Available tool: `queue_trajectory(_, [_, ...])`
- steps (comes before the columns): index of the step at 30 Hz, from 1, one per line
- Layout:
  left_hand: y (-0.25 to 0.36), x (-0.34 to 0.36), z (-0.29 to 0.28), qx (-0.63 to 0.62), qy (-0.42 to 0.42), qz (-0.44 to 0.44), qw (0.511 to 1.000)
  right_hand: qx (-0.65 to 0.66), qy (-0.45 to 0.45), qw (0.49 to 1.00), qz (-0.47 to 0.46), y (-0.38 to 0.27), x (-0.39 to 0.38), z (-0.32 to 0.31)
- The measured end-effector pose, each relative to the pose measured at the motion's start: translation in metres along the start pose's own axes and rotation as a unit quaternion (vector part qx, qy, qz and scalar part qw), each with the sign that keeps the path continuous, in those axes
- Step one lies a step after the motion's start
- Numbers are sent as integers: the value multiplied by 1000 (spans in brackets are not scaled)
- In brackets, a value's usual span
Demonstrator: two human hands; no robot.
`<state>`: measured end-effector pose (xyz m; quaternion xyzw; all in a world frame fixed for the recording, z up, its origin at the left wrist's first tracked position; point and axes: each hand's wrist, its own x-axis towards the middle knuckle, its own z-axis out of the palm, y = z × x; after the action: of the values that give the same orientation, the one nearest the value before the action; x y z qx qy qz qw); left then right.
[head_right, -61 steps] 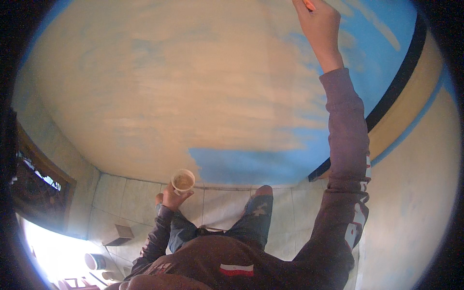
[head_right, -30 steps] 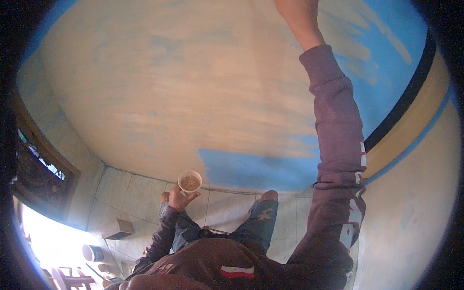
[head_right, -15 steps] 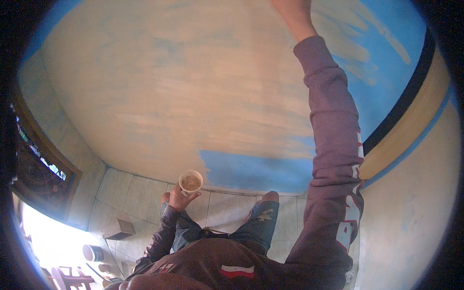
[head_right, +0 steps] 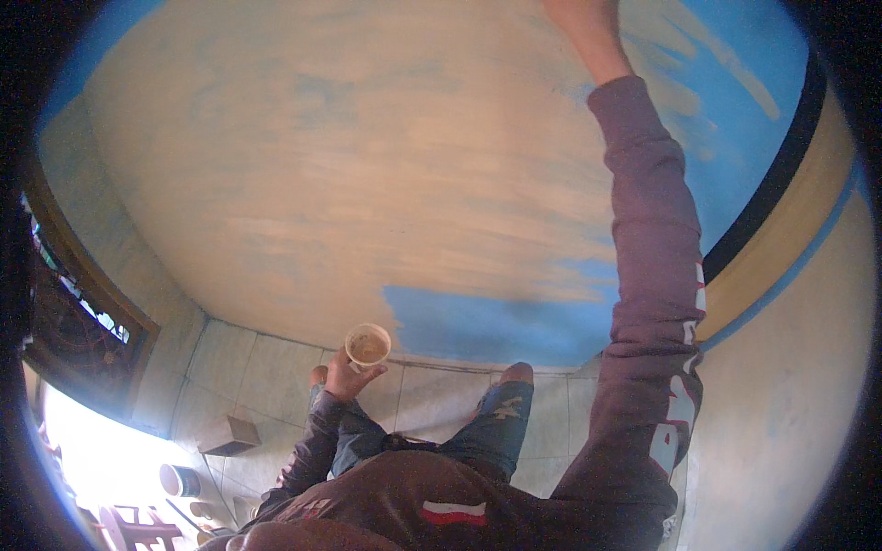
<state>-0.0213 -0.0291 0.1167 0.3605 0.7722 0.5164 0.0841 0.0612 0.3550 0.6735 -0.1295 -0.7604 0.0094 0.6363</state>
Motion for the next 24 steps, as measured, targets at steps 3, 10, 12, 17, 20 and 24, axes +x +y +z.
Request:
queue_trajectory(3, [3,-5,-2,11,6,-14,1000,-25,-13,1000,8,8,-14,-23])
queue_trajectory(10, [-16,-8,0,2,3,-13,1000,-135,-44,990,8,124,-24,-65])
queue_trajectory(12, [-14,-4,1,-13,-6,-10,1000,-148,-39,988,18,136,-25,-88])
queue_trajectory(17, [-3,-5,0,0,-1,3,1000,-182,-35,980,70,164,-27,-139])
queue_trajectory(20, [-3,-9,0,5,-3,-6,1000,-198,-33,975,91,173,-30,-166])
queue_trajectory(24, [-5,-13,5,-8,1,0,1000,-218,-13,970,109,187,-38,-195])
